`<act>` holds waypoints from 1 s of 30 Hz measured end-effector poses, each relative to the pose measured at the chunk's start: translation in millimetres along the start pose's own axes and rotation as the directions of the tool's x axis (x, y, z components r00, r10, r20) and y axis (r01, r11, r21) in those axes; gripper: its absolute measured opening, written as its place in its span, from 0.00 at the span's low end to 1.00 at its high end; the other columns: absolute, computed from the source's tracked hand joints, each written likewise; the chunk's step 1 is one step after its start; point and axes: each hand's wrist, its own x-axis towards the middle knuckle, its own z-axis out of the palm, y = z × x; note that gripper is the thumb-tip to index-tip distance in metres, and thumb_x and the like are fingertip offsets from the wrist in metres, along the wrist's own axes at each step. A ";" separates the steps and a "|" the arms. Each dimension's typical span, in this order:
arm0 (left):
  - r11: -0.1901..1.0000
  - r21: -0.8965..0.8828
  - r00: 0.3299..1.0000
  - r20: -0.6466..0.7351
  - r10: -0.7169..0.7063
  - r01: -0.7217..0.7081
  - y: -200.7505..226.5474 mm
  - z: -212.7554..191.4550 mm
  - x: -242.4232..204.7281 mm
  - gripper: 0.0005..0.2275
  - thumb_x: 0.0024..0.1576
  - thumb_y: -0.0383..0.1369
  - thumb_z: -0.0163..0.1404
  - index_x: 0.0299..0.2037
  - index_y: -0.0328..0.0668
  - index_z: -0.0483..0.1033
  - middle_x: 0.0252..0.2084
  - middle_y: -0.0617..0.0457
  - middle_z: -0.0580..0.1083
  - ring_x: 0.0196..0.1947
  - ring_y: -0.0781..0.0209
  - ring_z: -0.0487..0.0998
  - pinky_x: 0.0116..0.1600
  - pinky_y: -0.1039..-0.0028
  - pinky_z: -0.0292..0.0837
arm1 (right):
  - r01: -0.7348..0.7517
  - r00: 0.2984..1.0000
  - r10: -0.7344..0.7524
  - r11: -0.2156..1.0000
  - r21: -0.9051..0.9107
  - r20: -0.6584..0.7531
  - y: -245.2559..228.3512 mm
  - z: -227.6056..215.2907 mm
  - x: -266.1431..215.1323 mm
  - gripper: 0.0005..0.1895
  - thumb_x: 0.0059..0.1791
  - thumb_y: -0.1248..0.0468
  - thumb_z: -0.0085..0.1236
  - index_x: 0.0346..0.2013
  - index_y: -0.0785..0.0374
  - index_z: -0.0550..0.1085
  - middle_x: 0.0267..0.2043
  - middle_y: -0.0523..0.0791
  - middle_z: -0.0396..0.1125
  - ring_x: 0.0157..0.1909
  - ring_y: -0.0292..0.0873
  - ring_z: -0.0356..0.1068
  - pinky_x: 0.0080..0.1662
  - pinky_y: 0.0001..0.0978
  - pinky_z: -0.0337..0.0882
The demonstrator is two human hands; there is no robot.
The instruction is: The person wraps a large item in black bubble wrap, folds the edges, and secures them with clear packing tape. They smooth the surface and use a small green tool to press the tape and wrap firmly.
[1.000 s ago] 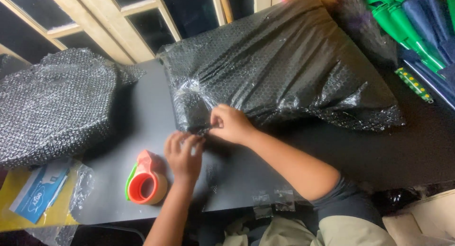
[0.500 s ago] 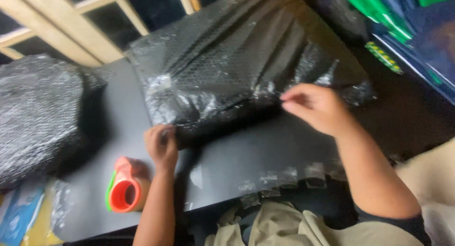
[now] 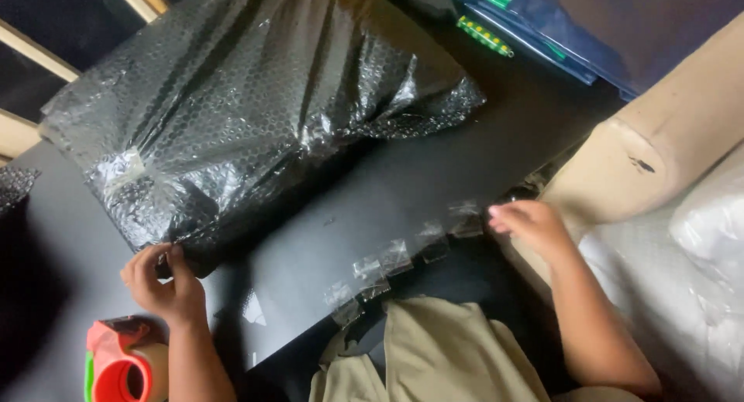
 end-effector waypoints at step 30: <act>0.992 -0.111 0.993 -0.096 -0.068 0.058 11.9 -2.1 22.8 0.07 0.53 0.22 0.62 0.36 0.46 0.80 0.34 0.55 0.78 0.34 0.52 0.76 0.44 0.68 0.65 | 0.954 0.301 -0.937 0.293 -0.069 0.175 -210.2 370.6 -39.6 0.05 0.40 0.60 0.70 0.26 0.51 0.79 0.23 0.38 0.75 0.29 0.42 0.78 0.32 0.31 0.75</act>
